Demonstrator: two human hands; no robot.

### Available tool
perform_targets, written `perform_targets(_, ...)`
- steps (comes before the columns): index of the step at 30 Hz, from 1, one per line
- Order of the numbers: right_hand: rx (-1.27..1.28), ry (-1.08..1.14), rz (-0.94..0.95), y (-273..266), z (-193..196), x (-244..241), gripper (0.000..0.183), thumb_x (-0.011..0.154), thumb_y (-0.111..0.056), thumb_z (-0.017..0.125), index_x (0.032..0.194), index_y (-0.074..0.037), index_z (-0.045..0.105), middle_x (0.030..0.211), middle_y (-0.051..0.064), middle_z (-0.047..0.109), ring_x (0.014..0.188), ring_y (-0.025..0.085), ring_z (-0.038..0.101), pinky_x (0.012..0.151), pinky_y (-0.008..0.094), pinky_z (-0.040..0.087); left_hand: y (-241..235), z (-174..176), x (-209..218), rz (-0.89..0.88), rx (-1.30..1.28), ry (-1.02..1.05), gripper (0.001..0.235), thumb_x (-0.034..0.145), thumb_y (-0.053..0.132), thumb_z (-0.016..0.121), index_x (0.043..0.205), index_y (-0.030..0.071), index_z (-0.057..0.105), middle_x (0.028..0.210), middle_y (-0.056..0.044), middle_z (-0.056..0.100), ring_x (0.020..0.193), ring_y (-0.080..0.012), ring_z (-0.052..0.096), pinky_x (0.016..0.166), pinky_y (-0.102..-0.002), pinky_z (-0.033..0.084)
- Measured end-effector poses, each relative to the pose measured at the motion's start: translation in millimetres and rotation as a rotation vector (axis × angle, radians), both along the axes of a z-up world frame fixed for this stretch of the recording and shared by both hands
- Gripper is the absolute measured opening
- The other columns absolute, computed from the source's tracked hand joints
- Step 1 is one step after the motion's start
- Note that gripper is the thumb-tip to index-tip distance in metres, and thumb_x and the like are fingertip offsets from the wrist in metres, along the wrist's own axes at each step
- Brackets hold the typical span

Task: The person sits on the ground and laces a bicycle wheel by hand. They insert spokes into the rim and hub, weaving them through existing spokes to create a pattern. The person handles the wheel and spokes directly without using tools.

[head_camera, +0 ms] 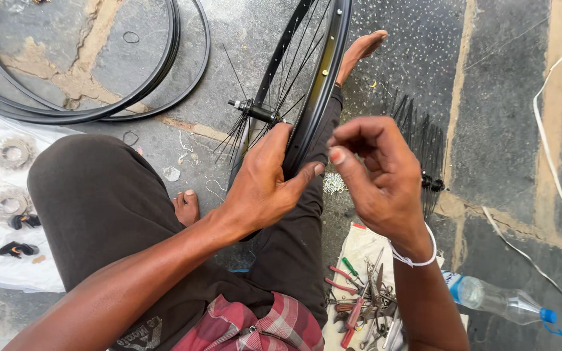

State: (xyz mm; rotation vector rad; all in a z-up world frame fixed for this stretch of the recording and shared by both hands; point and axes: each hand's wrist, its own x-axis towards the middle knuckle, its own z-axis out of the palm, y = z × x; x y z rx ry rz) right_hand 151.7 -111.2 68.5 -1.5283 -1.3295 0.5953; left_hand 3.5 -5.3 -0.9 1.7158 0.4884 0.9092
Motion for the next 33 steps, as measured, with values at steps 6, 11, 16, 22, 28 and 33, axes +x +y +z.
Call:
perform_targets(6,-0.078,-0.077,0.146,34.7,5.3,-5.7,0.033,0.100,0.008,0.067,0.128,0.001,0.051,0.111,0.008,0.066,0.104,0.011,0.065,0.096,0.027,0.055,2.7,-2.7,-2.3,-0.002,-0.019,-0.039,0.034,0.090,0.010,0.074,0.112,0.001,0.050,0.094,-0.018,0.059,0.083,-0.0368,0.063,0.068,-0.045,0.048)
perform_targets(11,-0.158,0.099,0.099,39.1,1.1,2.9,0.032,0.096,0.010,0.068,0.123,0.000,0.055,0.110,0.008,0.068,0.105,0.012,0.067,0.090,0.028,0.059,6.6,-4.2,-5.2,-0.017,0.005,-0.095,0.036,0.089,0.008,0.074,0.114,0.001,0.049,0.097,-0.018,0.059,0.091,-0.0404,0.063,0.073,-0.047,0.048)
perform_targets(16,-0.189,0.123,0.122,41.2,2.9,7.1,0.031,0.096,0.009,0.068,0.121,0.000,0.055,0.109,0.008,0.068,0.103,0.012,0.067,0.089,0.027,0.059,7.5,-3.4,-5.5,-0.052,-0.038,-0.090,0.035,0.089,0.008,0.075,0.111,0.001,0.048,0.098,-0.018,0.057,0.089,-0.0386,0.063,0.074,-0.047,0.049)
perform_targets(22,-0.191,0.038,0.168,46.5,8.2,6.0,0.030,0.096,0.007,0.070,0.121,0.000,0.055,0.110,0.008,0.068,0.104,0.012,0.067,0.095,0.029,0.058,7.1,-4.3,-2.9,-0.049,-0.050,-0.081,0.036,0.089,0.009,0.074,0.111,0.001,0.047,0.100,-0.018,0.057,0.092,-0.0385,0.064,0.074,-0.047,0.049)
perform_targets(28,-0.171,-0.427,0.059,47.5,20.3,-17.6,0.035,0.090,0.002,0.074,0.121,0.001,0.056,0.107,0.009,0.065,0.090,0.012,0.061,0.082,0.027,0.054,5.4,-5.8,-1.2,-0.024,-0.027,-0.125,0.030,0.095,0.009,0.071,0.114,0.000,0.048,0.102,-0.018,0.058,0.094,-0.0375,0.064,0.078,-0.046,0.050)
perform_targets(33,0.116,0.005,-0.185,33.4,-16.5,-15.9,0.024,0.096,-0.008,0.065,0.118,-0.002,0.056,0.106,0.003,0.063,0.083,0.007,0.059,0.071,0.024,0.054,5.8,4.2,-12.9,0.011,-0.126,0.010,0.019,0.100,0.017,0.068,0.110,0.002,0.064,0.093,-0.016,0.061,0.084,-0.0300,0.063,0.074,-0.042,0.049)
